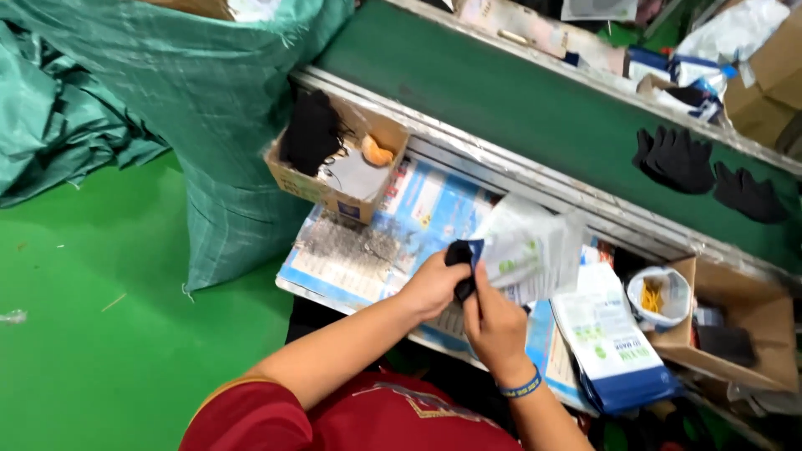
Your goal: Manually packaging face masks into individual bags and boxes in a manufacturing facility.
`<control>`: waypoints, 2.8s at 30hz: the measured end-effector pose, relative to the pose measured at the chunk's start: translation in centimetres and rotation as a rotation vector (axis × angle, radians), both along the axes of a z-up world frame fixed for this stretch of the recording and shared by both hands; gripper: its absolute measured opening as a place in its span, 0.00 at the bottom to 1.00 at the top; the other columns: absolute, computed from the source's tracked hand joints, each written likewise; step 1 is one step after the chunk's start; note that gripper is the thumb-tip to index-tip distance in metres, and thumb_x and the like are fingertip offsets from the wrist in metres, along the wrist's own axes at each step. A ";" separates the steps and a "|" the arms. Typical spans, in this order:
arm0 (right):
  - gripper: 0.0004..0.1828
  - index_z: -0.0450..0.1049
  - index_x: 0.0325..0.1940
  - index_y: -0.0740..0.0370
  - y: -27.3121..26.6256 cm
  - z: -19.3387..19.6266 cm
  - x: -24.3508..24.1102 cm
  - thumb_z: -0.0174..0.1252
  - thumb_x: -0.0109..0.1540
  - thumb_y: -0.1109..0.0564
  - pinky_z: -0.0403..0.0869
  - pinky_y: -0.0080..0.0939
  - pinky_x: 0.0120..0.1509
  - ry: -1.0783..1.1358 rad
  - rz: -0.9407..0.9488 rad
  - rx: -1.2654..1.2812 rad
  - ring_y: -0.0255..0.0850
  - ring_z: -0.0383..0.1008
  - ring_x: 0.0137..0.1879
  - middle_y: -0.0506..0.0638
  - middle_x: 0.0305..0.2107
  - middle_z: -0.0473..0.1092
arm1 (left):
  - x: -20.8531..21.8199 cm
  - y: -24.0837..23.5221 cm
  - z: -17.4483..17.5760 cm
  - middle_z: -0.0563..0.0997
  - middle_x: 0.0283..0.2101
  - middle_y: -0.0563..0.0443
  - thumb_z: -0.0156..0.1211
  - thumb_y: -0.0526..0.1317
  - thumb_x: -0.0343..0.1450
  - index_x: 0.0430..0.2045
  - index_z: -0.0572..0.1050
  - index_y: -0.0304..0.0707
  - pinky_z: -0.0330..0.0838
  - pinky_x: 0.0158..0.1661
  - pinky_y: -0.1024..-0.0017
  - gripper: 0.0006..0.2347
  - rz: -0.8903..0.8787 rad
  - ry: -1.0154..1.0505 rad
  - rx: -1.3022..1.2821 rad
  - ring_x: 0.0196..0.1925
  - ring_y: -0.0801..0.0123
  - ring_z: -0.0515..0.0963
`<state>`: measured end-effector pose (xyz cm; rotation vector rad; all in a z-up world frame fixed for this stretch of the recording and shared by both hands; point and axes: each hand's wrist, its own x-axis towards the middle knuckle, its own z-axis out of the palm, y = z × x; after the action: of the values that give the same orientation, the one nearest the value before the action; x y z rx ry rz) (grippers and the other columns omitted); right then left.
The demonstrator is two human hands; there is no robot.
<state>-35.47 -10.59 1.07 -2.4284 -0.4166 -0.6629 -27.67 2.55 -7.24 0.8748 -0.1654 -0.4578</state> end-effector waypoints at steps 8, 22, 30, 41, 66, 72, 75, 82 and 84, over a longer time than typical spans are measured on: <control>0.23 0.76 0.63 0.61 -3.3 1.7 1.6 0.55 0.63 0.65 0.72 0.40 0.37 -0.086 -0.055 0.090 0.43 0.73 0.29 0.59 0.28 0.72 | -0.1 5.3 7.9 0.82 0.46 0.45 0.60 0.32 0.73 0.52 0.77 0.28 0.75 0.50 0.68 0.14 -0.140 -0.421 0.471 0.48 0.65 0.81; 0.18 0.79 0.56 0.66 -6.6 3.8 1.7 0.52 0.66 0.59 0.61 0.27 0.23 0.671 -0.020 0.827 0.25 0.64 0.20 0.42 0.18 0.70 | -0.2 5.5 8.4 0.83 0.56 0.43 0.57 0.25 0.67 0.58 0.75 0.39 0.74 0.58 0.68 0.23 -0.126 -0.800 0.471 0.57 0.62 0.83; 0.19 0.76 0.60 0.66 -2.0 2.6 0.4 0.56 0.65 0.60 0.70 0.37 0.30 0.379 -0.083 0.350 0.36 0.70 0.24 0.52 0.23 0.73 | -1.0 5.3 9.6 0.83 0.43 0.34 0.59 0.33 0.67 0.53 0.76 0.38 0.76 0.47 0.64 0.18 -0.146 -0.733 0.925 0.47 0.47 0.84; 0.30 0.66 0.71 0.64 1.1 -0.4 -1.0 0.56 0.63 0.63 0.75 0.51 0.39 0.142 0.137 0.003 0.58 0.76 0.33 0.64 0.31 0.74 | -2.8 1.1 -0.8 0.84 0.41 0.45 0.57 0.33 0.70 0.47 0.76 0.28 0.76 0.47 0.69 0.12 0.350 -0.295 0.491 0.43 0.66 0.82; 0.17 0.82 0.47 0.71 -10.5 -5.0 -2.3 0.69 0.55 0.60 0.77 0.35 0.48 0.717 0.178 0.531 0.33 0.79 0.41 0.53 0.34 0.83 | -9.7 4.5 9.9 0.79 0.43 0.40 0.57 0.41 0.75 0.49 0.79 0.37 0.73 0.48 0.61 0.11 0.052 -0.947 0.809 0.47 0.49 0.79; 0.12 0.83 0.45 0.73 -8.9 -6.4 -3.4 0.66 0.61 0.61 0.70 0.33 0.41 0.560 0.022 0.701 0.33 0.73 0.36 0.52 0.31 0.78 | -8.6 4.4 9.8 0.78 0.42 0.48 0.63 0.45 0.71 0.46 0.77 0.39 0.60 0.51 0.58 0.14 0.208 -1.052 0.925 0.50 0.57 0.73; 0.11 0.83 0.45 0.71 -8.3 -4.8 -3.9 0.65 0.62 0.61 0.70 0.31 0.41 0.426 0.083 0.599 0.31 0.72 0.36 0.51 0.30 0.77 | -8.4 4.7 9.9 0.79 0.40 0.54 0.62 0.46 0.72 0.38 0.79 0.44 0.58 0.53 0.60 0.08 0.129 -0.986 0.960 0.51 0.60 0.74; 0.09 0.84 0.43 0.71 -10.6 -7.1 -4.3 0.66 0.60 0.64 0.71 0.34 0.36 0.493 0.075 0.614 0.33 0.72 0.31 0.53 0.25 0.77 | -7.6 5.1 9.1 0.78 0.37 0.53 0.62 0.47 0.72 0.35 0.81 0.42 0.60 0.54 0.60 0.10 -0.006 -1.014 0.839 0.49 0.60 0.73; 0.11 0.83 0.45 0.72 -11.3 -7.0 -4.6 0.66 0.60 0.65 0.70 0.34 0.40 0.465 0.073 0.677 0.34 0.73 0.34 0.54 0.28 0.78 | -7.7 5.4 10.4 0.78 0.36 0.53 0.61 0.47 0.72 0.36 0.80 0.41 0.60 0.53 0.59 0.10 0.027 -1.059 0.839 0.48 0.59 0.73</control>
<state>-40.05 -21.94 -5.92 -1.8222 -0.0648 -0.1456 -35.38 7.90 3.19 1.8896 -0.9768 0.0358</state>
